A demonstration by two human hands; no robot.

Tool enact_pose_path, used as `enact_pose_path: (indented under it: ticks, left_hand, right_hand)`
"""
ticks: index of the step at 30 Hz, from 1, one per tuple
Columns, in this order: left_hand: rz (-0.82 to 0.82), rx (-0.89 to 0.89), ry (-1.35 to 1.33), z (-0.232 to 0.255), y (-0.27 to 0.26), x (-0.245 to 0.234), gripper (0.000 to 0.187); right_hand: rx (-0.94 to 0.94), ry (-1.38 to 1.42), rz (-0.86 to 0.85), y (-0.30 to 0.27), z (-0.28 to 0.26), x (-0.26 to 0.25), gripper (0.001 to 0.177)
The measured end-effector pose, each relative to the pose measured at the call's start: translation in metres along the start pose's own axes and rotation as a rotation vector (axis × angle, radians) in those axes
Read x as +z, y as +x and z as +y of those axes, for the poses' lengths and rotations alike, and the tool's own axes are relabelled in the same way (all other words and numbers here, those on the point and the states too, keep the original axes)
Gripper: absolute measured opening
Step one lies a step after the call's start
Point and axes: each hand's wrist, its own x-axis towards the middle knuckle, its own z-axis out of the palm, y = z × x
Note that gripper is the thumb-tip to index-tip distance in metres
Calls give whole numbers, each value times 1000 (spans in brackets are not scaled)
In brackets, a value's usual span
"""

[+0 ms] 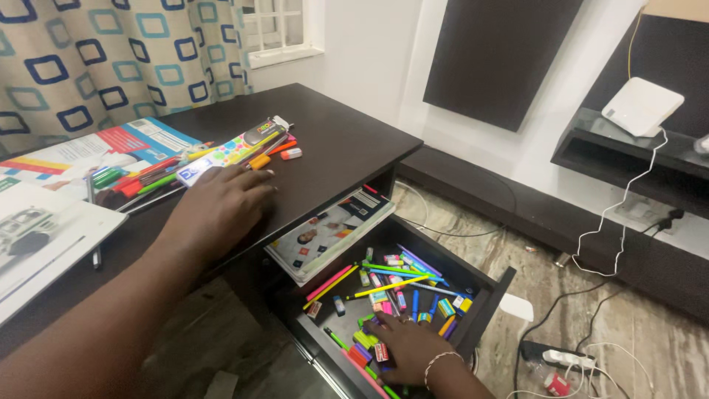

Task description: The person opens a desk drawer and repeatedly transfers stationery items, including highlighters, pens, erasers, and a book, from the drawer to the desk surface. The person handles items one at a time or in small groups, placing them on the desk without arranging them into a final organized state.

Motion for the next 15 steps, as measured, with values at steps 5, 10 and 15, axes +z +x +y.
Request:
enact_pose_path:
  ticks: [5,10,15]
  left_hand:
    - [-20,10,-206,42,13,2,27]
    - [-281,-30,-431,134,17,54,29]
    - [-459,-314,-627,201,-38,118,44]
  right_hand:
    - [25,95,191,-1,1,2,68]
    - [93,114,254,-2,1,7,54]
    - [146,125,249,-5,3,9,40]
